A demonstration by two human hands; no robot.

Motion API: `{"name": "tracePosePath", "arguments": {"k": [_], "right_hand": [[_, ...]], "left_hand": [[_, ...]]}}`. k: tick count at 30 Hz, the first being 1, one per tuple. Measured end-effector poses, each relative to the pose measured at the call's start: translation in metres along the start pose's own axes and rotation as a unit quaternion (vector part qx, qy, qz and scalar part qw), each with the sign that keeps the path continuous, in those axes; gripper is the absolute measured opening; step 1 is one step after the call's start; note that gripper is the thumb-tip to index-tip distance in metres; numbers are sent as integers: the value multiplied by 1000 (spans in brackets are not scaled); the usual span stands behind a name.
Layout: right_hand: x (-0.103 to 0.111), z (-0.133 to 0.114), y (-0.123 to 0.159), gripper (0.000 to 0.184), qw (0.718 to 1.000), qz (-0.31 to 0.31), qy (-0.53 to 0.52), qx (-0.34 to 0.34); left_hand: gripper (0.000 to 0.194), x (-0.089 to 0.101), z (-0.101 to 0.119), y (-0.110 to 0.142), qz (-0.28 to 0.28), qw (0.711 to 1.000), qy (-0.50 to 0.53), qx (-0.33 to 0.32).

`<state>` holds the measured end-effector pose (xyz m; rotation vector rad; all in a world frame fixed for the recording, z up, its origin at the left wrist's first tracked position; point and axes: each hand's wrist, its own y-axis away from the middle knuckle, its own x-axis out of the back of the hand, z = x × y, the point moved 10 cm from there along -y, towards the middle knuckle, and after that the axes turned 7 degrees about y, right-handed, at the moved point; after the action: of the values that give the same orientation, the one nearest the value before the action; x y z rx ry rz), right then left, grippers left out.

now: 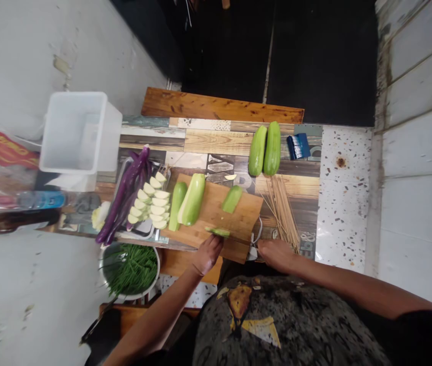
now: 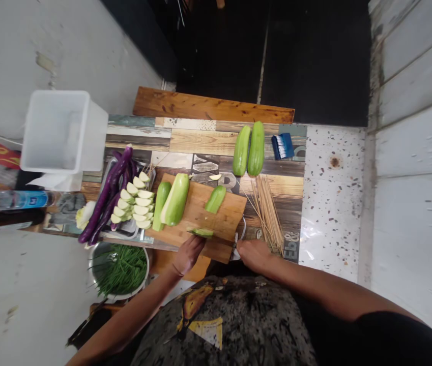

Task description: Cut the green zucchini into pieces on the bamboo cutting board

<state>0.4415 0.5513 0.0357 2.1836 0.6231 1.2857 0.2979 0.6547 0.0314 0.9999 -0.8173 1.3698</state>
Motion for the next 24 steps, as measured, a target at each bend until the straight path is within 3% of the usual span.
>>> {"name": "tracePosePath", "arguments": {"k": [4,14,24], "right_hand": [[-3,8,-5,33,1000,11,-6,-2],[22,9,13,37,999,39,-12,-7],[20,8,15,35,999,31,-7,-18]], "left_hand": [[43,3,-3,-4,13,1000,25,-5],[42,1,-15,-26,37,998,29,29],[39,2,-10,-28,64,997,-1,32]]}}
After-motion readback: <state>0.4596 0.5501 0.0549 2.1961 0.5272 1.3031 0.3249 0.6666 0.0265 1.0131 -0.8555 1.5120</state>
